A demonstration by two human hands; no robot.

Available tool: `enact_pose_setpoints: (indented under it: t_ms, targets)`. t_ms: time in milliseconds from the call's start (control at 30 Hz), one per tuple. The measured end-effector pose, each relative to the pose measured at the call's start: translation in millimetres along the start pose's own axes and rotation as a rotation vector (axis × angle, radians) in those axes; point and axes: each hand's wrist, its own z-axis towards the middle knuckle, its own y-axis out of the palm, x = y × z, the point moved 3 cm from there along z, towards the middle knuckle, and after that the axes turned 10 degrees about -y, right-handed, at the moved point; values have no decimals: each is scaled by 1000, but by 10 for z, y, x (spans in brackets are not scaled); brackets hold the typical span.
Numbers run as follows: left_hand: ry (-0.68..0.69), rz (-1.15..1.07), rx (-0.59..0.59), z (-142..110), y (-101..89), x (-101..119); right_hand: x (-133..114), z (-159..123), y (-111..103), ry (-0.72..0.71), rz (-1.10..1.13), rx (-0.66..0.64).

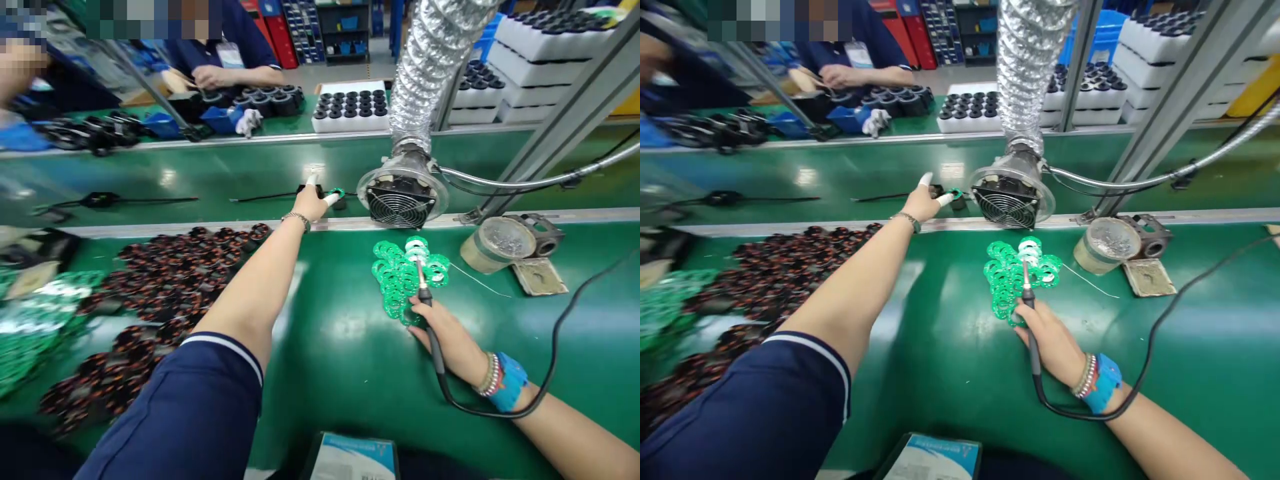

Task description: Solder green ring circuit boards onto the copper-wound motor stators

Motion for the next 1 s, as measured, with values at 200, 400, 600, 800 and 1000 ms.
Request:
enact_pose_setpoints:
  t_ms: [200, 400, 600, 800, 1000]
  targets:
    - [-56, 440, 135, -439, -1218, -643, 2, -57, -48, -57, -68, 96]
    - [-29, 705, 47, -866, -931, -831, -429, -236, -130, -76, -57, 164]
    - [285, 652, -126, -1288, -675, -579, -761, -476, 20, -79, -13, 75]
    - [633, 302, -571, -2651, -603, -596, -885, -582, 163, -102, 20, -94]
    - [369, -1, -466, -3484, -440, -839, -908, -564, 198, -64, 56, -80]
